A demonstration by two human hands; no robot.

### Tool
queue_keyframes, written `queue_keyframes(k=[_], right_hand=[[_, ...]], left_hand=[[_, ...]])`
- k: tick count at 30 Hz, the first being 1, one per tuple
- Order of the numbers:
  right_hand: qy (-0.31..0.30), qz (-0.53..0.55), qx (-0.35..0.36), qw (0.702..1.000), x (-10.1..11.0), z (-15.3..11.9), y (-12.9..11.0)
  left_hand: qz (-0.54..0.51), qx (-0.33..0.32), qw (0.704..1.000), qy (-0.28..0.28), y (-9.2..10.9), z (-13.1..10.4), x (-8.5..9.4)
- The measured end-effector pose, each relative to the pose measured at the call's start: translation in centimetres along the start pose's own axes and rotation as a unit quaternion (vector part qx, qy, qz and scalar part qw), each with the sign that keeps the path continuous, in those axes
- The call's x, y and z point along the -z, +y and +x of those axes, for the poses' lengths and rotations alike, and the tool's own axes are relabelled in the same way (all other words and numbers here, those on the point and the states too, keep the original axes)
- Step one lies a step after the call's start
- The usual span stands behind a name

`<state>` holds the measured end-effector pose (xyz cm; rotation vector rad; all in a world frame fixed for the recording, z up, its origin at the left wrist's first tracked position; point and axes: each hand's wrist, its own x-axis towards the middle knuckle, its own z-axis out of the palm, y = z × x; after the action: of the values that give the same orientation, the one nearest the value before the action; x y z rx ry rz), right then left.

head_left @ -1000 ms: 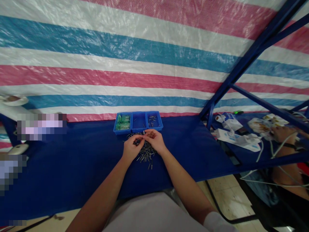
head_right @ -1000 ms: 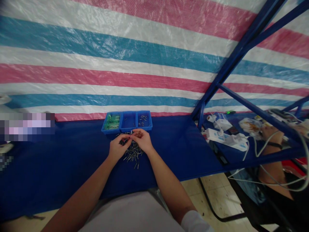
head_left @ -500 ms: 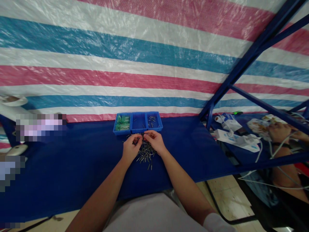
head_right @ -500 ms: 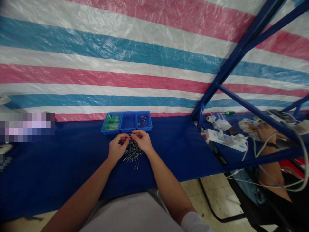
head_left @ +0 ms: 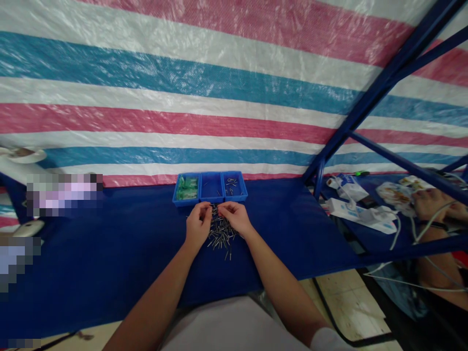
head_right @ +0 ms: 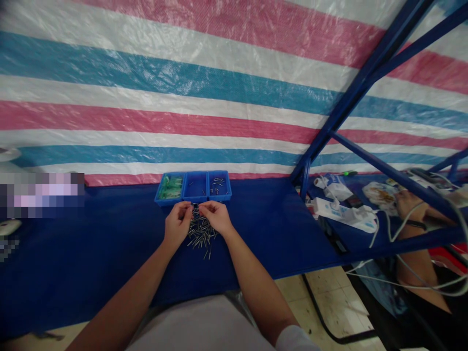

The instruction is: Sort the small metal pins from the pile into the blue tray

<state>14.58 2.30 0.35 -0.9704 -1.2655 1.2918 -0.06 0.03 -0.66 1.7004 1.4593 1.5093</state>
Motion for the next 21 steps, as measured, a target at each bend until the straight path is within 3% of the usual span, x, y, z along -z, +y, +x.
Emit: queue_keyframes(k=[7,21], right_hand=[[0.016,0.003,0.002,1.0,0.07,0.06,-0.12],[0.006,-0.002,0.008,1.0,0.09,0.12,0.37]], left_hand=[[0.007,-0.029,1.0,0.003,0.18,0.1,0.14],[-0.005,-0.008,1.0,0.001,0.4,0.0,0.19]])
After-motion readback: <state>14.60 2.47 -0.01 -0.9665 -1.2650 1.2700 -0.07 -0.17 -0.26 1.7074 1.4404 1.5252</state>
